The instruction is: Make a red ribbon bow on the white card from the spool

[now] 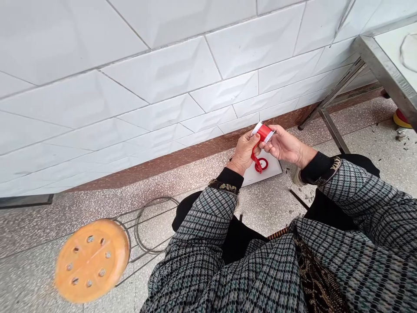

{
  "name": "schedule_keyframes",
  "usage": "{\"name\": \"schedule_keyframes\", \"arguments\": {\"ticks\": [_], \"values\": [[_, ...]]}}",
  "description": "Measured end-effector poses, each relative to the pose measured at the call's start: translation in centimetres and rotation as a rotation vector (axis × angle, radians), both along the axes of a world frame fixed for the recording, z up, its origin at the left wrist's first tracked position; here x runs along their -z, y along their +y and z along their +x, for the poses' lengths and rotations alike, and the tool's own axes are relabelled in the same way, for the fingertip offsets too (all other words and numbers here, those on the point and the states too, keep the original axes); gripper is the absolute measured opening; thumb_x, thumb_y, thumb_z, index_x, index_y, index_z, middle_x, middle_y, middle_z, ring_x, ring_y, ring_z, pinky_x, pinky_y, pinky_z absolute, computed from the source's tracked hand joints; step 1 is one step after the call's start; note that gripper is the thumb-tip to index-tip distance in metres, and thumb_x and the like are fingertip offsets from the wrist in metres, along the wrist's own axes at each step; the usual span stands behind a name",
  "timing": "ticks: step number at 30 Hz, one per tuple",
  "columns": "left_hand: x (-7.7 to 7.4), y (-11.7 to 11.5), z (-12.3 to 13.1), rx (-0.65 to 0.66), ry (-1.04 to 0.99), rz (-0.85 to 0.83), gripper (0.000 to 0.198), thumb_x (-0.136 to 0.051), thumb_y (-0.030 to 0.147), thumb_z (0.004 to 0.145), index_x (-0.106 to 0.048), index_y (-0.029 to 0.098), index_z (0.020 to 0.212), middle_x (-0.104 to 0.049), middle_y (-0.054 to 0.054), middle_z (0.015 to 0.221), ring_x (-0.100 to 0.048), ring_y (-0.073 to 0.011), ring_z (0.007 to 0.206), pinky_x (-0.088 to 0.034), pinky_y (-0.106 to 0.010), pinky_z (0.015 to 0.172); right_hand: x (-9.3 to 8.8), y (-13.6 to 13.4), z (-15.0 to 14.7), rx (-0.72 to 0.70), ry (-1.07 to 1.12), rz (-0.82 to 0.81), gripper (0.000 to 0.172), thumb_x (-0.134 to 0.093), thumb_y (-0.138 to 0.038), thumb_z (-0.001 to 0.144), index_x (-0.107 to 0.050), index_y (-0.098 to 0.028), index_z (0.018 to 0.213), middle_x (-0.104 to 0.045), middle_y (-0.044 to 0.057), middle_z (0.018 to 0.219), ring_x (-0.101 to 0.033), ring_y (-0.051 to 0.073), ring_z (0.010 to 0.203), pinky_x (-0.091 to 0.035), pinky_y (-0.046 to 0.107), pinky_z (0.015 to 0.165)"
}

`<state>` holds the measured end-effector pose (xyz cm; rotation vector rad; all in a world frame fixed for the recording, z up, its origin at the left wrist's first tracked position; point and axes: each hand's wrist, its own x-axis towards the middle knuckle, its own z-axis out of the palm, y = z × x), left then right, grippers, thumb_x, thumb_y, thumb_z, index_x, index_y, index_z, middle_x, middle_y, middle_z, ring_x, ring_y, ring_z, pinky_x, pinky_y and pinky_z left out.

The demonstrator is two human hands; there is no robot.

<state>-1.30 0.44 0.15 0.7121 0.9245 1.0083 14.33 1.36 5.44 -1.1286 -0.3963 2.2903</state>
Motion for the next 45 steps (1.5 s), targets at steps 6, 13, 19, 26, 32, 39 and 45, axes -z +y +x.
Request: {"name": "schedule_keyframes", "arguments": {"ticks": [6, 13, 19, 26, 32, 39, 45], "values": [[-0.4, 0.1, 0.4, -0.053, 0.05, -0.011, 0.06, -0.088, 0.07, 0.069, -0.058, 0.02, 0.078, -0.038, 0.011, 0.047, -0.026, -0.0026, 0.038, -0.021, -0.022, 0.039, 0.3, -0.6, -0.7, 0.159, -0.381, 0.391, 0.022, -0.078, -0.034, 0.097, -0.061, -0.02, 0.093, -0.07, 0.001, 0.085, -0.07, 0.014, 0.072, -0.062, 0.02, 0.059], [-0.9, -0.3, 0.9, -0.057, 0.084, 0.023, 0.056, -0.094, 0.059, 0.067, -0.068, 0.017, 0.095, -0.056, 0.007, 0.059, -0.038, -0.0032, 0.044, -0.03, -0.022, 0.044, 0.5, 0.1, -0.8, 0.283, -0.421, 0.381, 0.019, -0.076, -0.018, 0.097, -0.06, -0.018, 0.087, -0.066, -0.002, 0.073, -0.065, 0.011, 0.062, -0.062, 0.021, 0.058], [-1.0, -0.4, -0.1, -0.013, 0.237, 0.114, 0.048, -0.09, 0.058, 0.069, -0.066, 0.016, 0.073, -0.054, 0.005, 0.057, -0.046, -0.0062, 0.054, -0.036, -0.022, 0.053, 0.9, 1.0, 0.3, 0.278, -0.332, 0.27, 0.018, -0.068, -0.022, 0.103, -0.061, -0.018, 0.087, -0.071, 0.002, 0.073, -0.067, 0.012, 0.06, -0.062, 0.021, 0.058], [-0.3, -0.1, -0.2, 0.001, 0.285, 0.131, 0.035, -0.083, 0.047, 0.078, -0.068, 0.015, 0.073, -0.064, 0.002, 0.065, -0.053, -0.0073, 0.061, -0.04, -0.021, 0.059, 0.9, 0.9, 0.1, 0.294, -0.162, 0.107, 0.014, -0.058, -0.018, 0.105, -0.064, -0.017, 0.093, -0.074, 0.003, 0.08, -0.069, 0.009, 0.064, -0.061, 0.015, 0.061], [-0.1, 0.2, -0.4, -0.017, 0.08, 0.068, 0.05, -0.093, 0.043, 0.07, -0.072, 0.019, 0.108, -0.069, 0.002, 0.073, -0.055, -0.0063, 0.057, -0.043, -0.021, 0.057, 0.2, 0.9, 0.2, 0.153, -0.029, -0.004, 0.019, -0.054, -0.027, 0.107, -0.065, -0.015, 0.097, -0.069, 0.003, 0.074, -0.066, 0.01, 0.057, -0.056, 0.012, 0.049], [-0.3, -0.1, -0.9, 0.129, -0.045, -0.02, 0.063, -0.098, 0.055, 0.06, -0.069, 0.02, 0.104, -0.054, 0.007, 0.059, -0.034, -0.0033, 0.039, -0.022, -0.024, 0.039, 0.5, 0.6, 0.4, 0.02, 0.082, -0.084, 0.026, -0.055, -0.036, 0.107, -0.065, -0.014, 0.099, -0.068, 0.004, 0.073, -0.064, 0.01, 0.054, -0.053, 0.011, 0.043], [-0.3, -0.2, -0.4, 0.058, -0.073, -0.01, 0.062, -0.098, 0.056, 0.058, -0.066, 0.018, 0.094, -0.054, 0.006, 0.058, -0.036, -0.0033, 0.042, -0.022, -0.023, 0.04, 0.3, 0.3, 0.3, 0.027, -0.114, 0.103, 0.031, -0.056, -0.042, 0.108, -0.068, -0.015, 0.1, -0.074, 0.008, 0.08, -0.071, 0.015, 0.061, -0.06, 0.02, 0.05]]}}
